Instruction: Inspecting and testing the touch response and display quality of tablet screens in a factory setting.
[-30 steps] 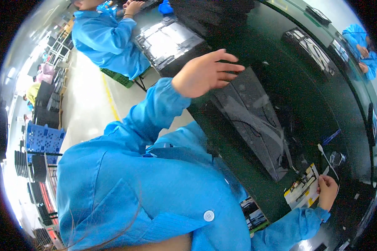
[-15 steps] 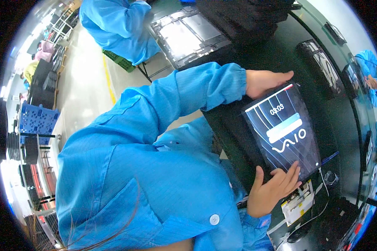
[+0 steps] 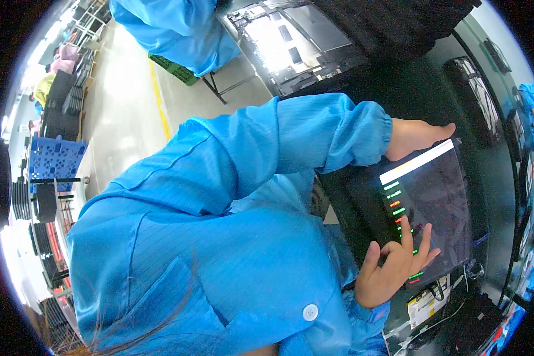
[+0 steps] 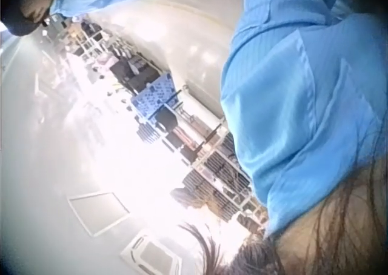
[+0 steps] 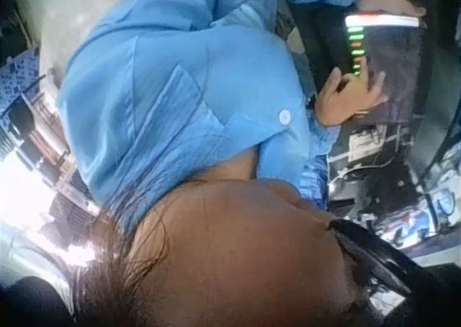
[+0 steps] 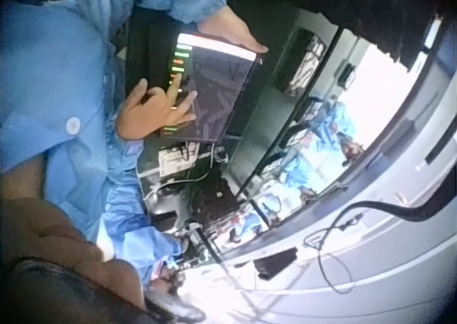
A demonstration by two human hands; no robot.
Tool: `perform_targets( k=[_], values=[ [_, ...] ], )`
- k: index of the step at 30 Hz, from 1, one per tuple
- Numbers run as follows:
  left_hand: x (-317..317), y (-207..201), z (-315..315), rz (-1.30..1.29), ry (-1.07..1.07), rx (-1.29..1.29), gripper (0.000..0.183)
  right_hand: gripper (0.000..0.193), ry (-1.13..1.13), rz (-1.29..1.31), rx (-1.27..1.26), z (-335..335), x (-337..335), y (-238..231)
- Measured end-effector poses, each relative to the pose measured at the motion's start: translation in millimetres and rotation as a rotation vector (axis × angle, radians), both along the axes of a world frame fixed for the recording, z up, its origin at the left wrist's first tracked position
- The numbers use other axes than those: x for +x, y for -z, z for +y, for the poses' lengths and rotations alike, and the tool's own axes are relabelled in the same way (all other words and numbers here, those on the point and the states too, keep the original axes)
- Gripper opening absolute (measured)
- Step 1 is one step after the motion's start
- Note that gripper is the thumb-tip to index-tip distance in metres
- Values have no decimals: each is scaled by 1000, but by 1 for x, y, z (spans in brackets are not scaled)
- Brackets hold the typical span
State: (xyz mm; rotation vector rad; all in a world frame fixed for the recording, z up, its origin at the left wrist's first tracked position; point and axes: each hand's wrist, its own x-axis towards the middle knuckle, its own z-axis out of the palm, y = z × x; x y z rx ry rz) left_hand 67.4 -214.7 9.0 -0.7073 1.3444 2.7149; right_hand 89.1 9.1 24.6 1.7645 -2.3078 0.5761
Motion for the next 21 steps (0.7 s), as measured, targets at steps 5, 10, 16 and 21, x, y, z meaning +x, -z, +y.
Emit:
perform_targets(
  k=[5,10,16,21],
  values=[
    [5,-4,1,6,-10,-15,50,35,-21,68,100,-8,-1,2],
    [-3,7,-3,64,32,15,51,27,-39,181,-33,-33,-34,-37],
    [-8,11,-1,86,-19,48,52,21,82,-65,-99,-96,-118,-37],
    [-8,6,1,89,6,102,55,18,-18,-359,-171,-122,-141,-31]
  ],
)
